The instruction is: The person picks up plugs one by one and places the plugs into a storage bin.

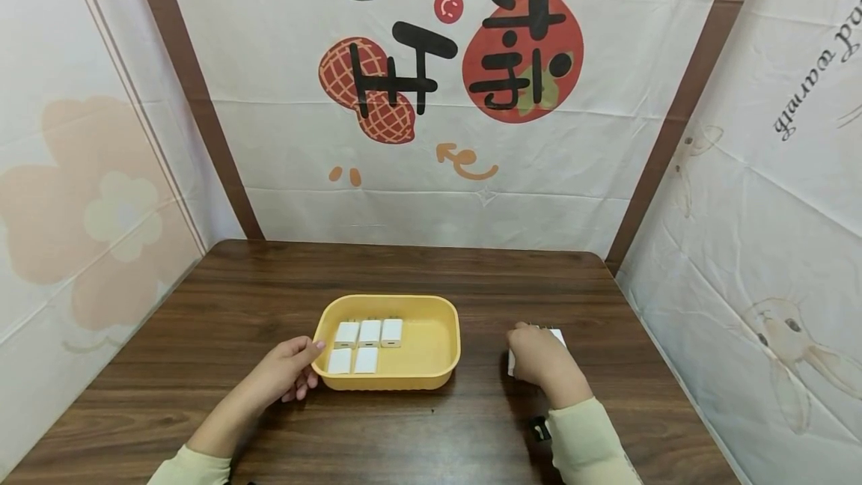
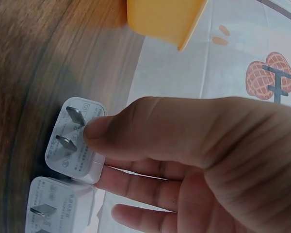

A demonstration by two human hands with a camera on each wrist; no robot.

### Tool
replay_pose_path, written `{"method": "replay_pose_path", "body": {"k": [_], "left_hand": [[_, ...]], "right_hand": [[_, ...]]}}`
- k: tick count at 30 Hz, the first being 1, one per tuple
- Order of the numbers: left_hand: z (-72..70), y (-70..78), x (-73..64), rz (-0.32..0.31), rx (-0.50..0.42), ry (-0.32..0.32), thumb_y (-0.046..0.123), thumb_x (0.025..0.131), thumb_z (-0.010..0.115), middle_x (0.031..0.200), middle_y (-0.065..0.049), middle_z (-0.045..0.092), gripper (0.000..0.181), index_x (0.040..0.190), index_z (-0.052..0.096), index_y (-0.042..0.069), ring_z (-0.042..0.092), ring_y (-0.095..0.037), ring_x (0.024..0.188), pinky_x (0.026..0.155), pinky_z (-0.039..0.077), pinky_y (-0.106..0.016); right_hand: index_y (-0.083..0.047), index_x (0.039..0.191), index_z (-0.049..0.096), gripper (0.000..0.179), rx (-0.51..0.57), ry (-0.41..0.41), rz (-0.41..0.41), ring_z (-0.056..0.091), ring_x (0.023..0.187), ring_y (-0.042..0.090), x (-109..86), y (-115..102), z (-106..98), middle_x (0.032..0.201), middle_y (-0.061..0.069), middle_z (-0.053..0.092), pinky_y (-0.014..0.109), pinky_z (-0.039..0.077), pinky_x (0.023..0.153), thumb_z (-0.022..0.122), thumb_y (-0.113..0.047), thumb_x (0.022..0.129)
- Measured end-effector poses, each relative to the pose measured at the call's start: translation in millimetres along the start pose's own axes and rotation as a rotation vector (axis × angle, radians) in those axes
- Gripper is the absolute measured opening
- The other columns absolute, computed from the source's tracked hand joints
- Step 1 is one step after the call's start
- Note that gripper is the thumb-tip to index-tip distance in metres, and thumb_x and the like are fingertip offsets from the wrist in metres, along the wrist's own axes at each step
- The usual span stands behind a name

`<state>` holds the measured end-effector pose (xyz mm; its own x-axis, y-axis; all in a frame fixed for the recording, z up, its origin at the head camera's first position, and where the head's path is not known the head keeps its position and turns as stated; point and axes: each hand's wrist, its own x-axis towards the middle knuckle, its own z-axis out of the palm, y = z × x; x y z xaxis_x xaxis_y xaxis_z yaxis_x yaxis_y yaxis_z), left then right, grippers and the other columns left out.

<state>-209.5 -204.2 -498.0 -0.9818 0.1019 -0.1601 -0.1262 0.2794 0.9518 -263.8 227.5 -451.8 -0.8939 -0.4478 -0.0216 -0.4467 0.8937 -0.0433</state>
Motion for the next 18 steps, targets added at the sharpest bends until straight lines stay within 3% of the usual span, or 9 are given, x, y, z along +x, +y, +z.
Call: {"method": "replay_pose_path", "body": {"k": [18], "left_hand": [[0.9,-1.3,0.0,0.022,0.002,-0.007,0.041,0.108,0.050,0.068,-0.005,0.059,0.043,0.099,0.053,0.000,0.052,-0.015,0.048,0.041,0.036,-0.025]], "right_hand": [[-0.010,0.097,0.071,0.026,-0.034,0.008,0.003,0.054,0.074,0.019,-2.5,-11.9,-15.2,0.095,0.004,0.061,0.044,0.049,0.067,0.081,-0.006,0.072]]}}
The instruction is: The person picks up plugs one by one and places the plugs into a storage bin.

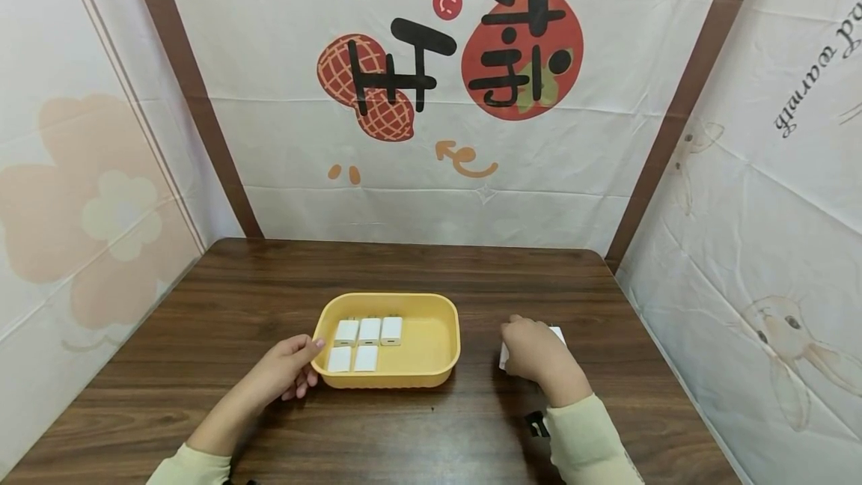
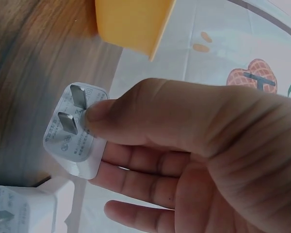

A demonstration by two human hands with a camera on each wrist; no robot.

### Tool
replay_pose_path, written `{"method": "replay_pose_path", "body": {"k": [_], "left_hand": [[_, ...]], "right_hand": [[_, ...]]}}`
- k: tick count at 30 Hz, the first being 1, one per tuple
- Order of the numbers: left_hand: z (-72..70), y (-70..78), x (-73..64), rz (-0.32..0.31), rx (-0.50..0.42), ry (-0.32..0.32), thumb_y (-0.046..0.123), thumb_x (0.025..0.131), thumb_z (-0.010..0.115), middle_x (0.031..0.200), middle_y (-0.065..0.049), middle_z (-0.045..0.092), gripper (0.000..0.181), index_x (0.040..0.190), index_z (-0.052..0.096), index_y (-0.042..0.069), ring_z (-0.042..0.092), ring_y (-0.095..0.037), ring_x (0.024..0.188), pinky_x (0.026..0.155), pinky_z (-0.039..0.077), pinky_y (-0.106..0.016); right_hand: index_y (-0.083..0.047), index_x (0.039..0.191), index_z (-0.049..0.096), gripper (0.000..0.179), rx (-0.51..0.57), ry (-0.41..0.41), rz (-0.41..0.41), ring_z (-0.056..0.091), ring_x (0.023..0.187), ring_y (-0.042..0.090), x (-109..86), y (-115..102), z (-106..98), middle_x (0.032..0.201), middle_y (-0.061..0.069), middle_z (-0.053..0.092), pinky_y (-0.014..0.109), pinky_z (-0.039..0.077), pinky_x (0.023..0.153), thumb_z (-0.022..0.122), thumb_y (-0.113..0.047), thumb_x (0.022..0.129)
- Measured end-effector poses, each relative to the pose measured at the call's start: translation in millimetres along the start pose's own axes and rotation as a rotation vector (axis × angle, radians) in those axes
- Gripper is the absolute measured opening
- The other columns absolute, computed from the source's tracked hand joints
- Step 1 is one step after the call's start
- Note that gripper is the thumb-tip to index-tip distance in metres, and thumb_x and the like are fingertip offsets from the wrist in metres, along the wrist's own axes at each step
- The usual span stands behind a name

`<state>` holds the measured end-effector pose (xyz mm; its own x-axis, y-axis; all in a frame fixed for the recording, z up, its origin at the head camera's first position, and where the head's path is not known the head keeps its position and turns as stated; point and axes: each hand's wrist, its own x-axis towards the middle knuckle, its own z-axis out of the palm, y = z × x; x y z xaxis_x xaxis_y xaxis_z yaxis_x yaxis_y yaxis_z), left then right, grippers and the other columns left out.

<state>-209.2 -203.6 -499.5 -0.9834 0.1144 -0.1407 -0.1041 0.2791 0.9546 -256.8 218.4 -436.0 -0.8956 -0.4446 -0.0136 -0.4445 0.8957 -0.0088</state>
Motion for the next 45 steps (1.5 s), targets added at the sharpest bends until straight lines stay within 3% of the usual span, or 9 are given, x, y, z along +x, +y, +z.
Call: {"method": "replay_pose_path", "body": {"k": [14,28,45], "left_hand": [[-0.4,0.8,-0.1,-0.009,0.005,0.003,0.042,0.108,0.049,0.068,-0.004,0.059,0.042,0.100,0.054,0.001,0.052,-0.015,0.049,0.041,0.036,-0.026],[0.7,3.3,-2.0,-0.008,0.006,0.016,0.041,0.108,0.051,0.067,-0.005,0.059,0.041,0.098,0.054,0.001,0.053,-0.015,0.049,0.042,0.035,-0.025],[0.4,1.8,-2.7,-0.002,0.016,0.029,0.040,0.108,0.051,0.067,-0.005,0.060,0.040,0.099,0.055,0.001,0.053,-0.015,0.048,0.041,0.034,-0.024]], "right_hand": [[-0.010,0.102,0.072,0.030,0.001,0.007,-0.016,0.055,0.073,0.019,-1.4,-19.0,-16.9,0.097,0.002,0.061,0.041,0.050,0.065,0.082,-0.009,0.073],[-0.006,0.104,0.073,0.034,0.003,0.097,-0.142,0.061,0.080,0.019,-7.1,-40.8,-28.7,0.097,0.004,0.064,0.040,0.054,0.071,0.084,-0.010,0.072],[-0.007,0.106,0.074,0.034,-0.014,0.130,-0.222,0.062,0.090,0.020,-5.7,-65.9,-32.5,0.098,0.003,0.064,0.042,0.054,0.078,0.086,-0.015,0.075]]}}
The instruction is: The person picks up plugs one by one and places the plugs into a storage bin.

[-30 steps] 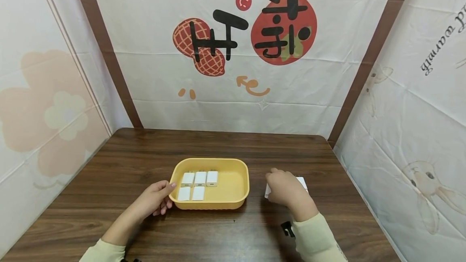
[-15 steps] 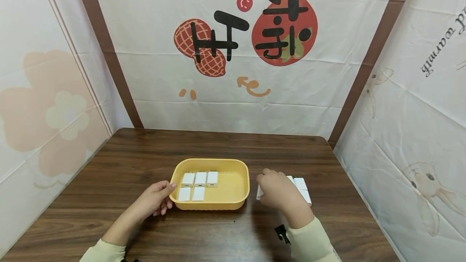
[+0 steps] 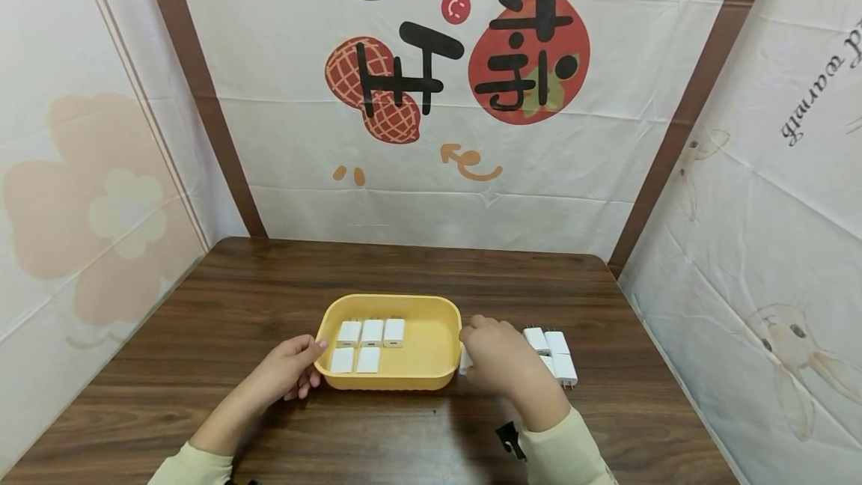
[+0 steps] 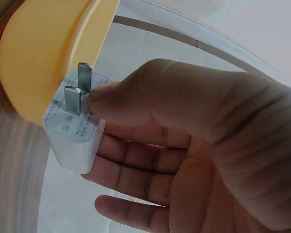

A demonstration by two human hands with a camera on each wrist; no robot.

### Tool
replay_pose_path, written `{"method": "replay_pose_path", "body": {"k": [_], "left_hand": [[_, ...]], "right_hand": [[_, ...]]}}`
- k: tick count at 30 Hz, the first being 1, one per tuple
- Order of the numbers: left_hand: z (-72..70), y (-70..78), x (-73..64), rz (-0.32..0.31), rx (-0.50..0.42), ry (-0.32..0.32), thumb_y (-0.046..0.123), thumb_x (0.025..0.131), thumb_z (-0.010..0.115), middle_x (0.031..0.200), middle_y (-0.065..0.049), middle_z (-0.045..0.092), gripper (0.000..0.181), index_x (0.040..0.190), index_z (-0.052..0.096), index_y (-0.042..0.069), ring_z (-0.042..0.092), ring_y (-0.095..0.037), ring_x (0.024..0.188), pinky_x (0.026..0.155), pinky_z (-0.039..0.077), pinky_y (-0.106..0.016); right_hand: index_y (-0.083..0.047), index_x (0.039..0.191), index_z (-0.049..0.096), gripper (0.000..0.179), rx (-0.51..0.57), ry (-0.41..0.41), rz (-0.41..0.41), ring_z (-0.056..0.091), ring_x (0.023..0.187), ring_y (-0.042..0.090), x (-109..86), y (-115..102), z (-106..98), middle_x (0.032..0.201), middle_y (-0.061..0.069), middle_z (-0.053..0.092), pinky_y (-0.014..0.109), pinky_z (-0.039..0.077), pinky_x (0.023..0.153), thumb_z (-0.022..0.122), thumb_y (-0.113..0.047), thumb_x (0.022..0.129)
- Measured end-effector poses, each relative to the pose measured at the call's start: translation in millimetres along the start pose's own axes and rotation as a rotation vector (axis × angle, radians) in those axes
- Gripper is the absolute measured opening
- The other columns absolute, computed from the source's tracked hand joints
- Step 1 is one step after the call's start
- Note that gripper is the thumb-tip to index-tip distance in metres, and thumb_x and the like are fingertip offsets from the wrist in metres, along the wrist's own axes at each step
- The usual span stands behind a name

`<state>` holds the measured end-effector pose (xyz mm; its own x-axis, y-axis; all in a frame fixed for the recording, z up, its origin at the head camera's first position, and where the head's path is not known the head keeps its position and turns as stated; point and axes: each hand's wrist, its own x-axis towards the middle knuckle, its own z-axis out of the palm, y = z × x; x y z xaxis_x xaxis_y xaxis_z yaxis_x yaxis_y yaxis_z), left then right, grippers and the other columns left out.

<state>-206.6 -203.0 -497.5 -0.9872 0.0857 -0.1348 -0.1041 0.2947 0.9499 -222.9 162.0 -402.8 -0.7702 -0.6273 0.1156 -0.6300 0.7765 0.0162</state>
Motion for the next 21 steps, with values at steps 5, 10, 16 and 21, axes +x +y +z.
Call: {"method": "replay_pose_path", "body": {"k": [5,10,16,21], "left_hand": [[-0.5,1.5,-1.8,-0.002,0.014,0.010,0.040,0.108,0.051,0.067,-0.005,0.060,0.039,0.099,0.055,0.002,0.053,-0.016,0.049,0.041,0.034,-0.025],[0.1,1.1,-1.6,-0.004,0.017,0.016,0.039,0.108,0.051,0.067,-0.006,0.060,0.038,0.099,0.055,0.002,0.053,-0.015,0.049,0.042,0.034,-0.024],[0.5,-0.2,-0.8,-0.001,0.024,0.022,0.041,0.107,0.052,0.067,-0.006,0.060,0.040,0.098,0.056,0.002,0.054,-0.016,0.048,0.041,0.034,-0.025],[0.5,-0.1,-1.1,-0.002,0.030,0.023,0.039,0.108,0.051,0.068,-0.006,0.061,0.038,0.098,0.056,0.003,0.054,-0.016,0.049,0.041,0.034,-0.026]], "right_hand": [[-0.006,0.106,0.073,0.033,-0.005,0.027,-0.037,0.062,0.087,0.019,5.7,-7.9,-3.1,0.097,0.003,0.064,0.039,0.054,0.076,0.083,-0.013,0.076],[-0.007,0.106,0.073,0.031,-0.010,0.030,-0.060,0.059,0.084,0.017,11.5,-16.6,-5.8,0.096,0.001,0.063,0.038,0.053,0.074,0.082,-0.015,0.077],[-0.006,0.111,0.073,0.035,-0.006,0.023,-0.089,0.065,0.096,0.021,17.3,-26.3,-8.6,0.104,0.004,0.066,0.042,0.055,0.084,0.083,-0.018,0.079],[-0.006,0.113,0.073,0.036,-0.007,0.008,-0.106,0.065,0.095,0.021,22.8,-31.4,-10.0,0.105,0.004,0.065,0.041,0.055,0.084,0.080,-0.016,0.080]]}}
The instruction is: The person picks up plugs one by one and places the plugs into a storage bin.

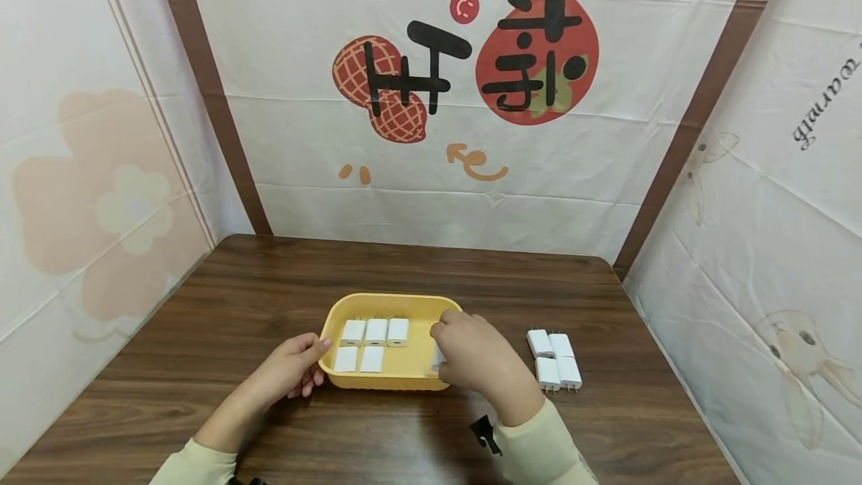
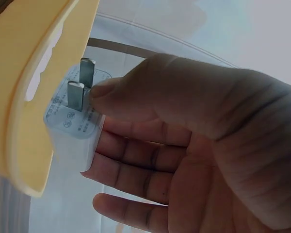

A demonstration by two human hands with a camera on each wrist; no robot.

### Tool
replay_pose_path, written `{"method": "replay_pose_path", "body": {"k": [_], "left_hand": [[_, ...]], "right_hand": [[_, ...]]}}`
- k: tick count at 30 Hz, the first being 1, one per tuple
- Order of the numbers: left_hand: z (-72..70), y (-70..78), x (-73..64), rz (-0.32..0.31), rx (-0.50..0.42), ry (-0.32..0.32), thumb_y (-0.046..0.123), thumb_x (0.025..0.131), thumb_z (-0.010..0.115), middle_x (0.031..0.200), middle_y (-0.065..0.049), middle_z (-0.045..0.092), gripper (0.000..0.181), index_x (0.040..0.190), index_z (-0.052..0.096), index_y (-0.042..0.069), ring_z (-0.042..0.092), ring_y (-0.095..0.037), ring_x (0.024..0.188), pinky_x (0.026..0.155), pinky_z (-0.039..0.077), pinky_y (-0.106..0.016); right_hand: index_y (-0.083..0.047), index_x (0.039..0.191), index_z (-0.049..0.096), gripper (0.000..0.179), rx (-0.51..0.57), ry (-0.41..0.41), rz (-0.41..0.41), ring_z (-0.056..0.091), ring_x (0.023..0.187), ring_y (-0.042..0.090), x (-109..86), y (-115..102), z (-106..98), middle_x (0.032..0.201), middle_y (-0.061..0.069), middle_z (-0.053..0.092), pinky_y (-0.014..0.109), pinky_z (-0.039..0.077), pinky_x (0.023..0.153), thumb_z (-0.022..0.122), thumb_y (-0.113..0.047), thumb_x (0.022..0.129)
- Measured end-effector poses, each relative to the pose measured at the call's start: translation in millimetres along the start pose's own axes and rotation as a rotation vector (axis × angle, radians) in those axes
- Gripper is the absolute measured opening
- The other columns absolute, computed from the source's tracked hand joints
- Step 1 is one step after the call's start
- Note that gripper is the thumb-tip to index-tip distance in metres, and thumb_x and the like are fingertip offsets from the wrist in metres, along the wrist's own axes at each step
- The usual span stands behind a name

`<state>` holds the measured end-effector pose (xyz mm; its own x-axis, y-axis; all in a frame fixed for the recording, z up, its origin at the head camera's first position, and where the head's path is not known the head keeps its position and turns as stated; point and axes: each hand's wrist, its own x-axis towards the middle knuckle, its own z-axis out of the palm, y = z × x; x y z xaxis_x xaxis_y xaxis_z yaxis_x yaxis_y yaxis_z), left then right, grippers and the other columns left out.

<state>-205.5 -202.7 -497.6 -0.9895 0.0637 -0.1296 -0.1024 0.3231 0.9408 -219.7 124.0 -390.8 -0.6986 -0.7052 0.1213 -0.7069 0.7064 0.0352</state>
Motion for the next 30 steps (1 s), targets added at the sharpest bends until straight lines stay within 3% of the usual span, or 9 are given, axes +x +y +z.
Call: {"method": "replay_pose_path", "body": {"k": [10,19,30], "left_hand": [[-1.9,0.6,0.1,-0.002,0.003,0.008,0.038,0.108,0.051,0.067,-0.006,0.061,0.037,0.098,0.056,0.002,0.054,-0.016,0.048,0.041,0.034,-0.025],[3.7,-2.1,0.3,-0.002,-0.001,-0.008,0.044,0.107,0.052,0.068,-0.006,0.061,0.041,0.099,0.056,0.003,0.054,-0.016,0.048,0.042,0.034,-0.025],[0.3,-1.9,1.5,0.014,-0.003,-0.019,0.043,0.107,0.052,0.068,-0.006,0.061,0.043,0.100,0.056,0.002,0.054,-0.016,0.049,0.040,0.034,-0.025]], "right_hand": [[-0.010,0.111,0.073,0.032,0.013,-0.026,-0.029,0.058,0.082,0.014,12.0,-5.9,-1.3,0.100,0.003,0.063,0.032,0.050,0.070,0.079,-0.014,0.080],[-0.010,0.117,0.073,0.035,0.019,-0.040,-0.042,0.064,0.095,0.017,21.8,-6.3,-2.8,0.112,0.004,0.067,0.035,0.054,0.081,0.078,-0.015,0.083],[-0.010,0.121,0.072,0.040,0.024,-0.013,-0.116,0.064,0.098,0.015,36.3,-9.3,4.9,0.113,0.003,0.067,0.030,0.055,0.082,0.081,-0.020,0.083]]}}
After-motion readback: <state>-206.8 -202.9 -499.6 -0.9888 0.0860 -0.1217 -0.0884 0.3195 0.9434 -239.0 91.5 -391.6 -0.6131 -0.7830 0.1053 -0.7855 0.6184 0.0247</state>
